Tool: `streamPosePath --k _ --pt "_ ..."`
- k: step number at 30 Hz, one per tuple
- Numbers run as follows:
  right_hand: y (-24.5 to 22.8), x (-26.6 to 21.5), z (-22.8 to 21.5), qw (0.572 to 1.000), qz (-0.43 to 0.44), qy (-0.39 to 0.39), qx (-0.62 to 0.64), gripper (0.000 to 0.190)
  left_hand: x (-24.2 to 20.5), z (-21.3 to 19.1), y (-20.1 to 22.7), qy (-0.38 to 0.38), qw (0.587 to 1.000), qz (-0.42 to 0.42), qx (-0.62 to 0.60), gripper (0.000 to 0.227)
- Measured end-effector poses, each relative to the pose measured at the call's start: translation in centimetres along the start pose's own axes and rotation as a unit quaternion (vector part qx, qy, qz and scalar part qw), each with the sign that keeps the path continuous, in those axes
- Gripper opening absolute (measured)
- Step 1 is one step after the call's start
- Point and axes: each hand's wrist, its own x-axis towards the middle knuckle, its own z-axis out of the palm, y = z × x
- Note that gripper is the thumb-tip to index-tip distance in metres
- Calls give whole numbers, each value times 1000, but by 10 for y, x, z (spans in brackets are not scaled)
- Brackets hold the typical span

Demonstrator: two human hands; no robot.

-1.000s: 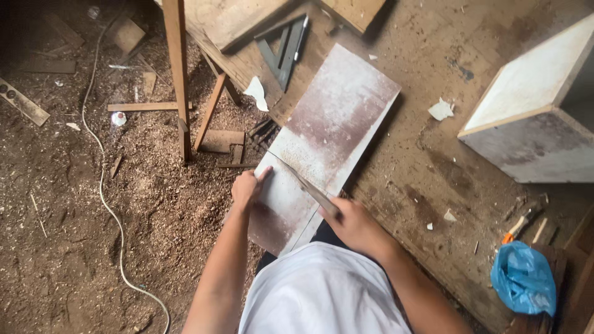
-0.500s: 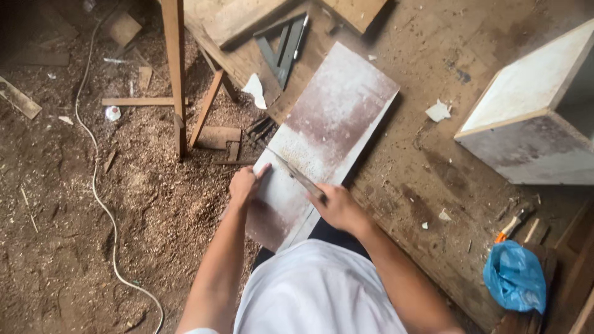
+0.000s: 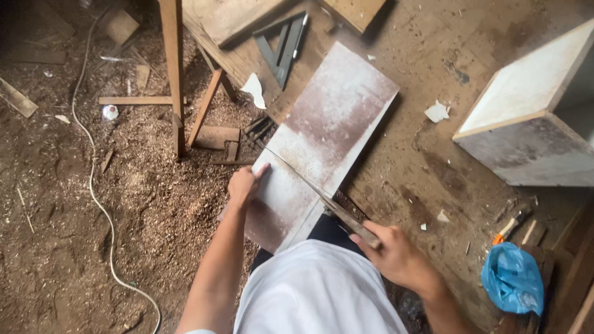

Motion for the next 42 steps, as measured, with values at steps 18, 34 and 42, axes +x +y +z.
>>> streamPosePath --k 18,34,42 --pt "10 -32 -19 996 -56 43 54 32 2 7 -3 -12 1000 -16 0 87" --pt "-21 105 29 996 29 -77 22 34 2 12 -3 -16 1000 -11 -13 87" --pt "28 -37 -8 998 -61 -2 33 30 7 17 -8 -25 1000 -18 -3 84"
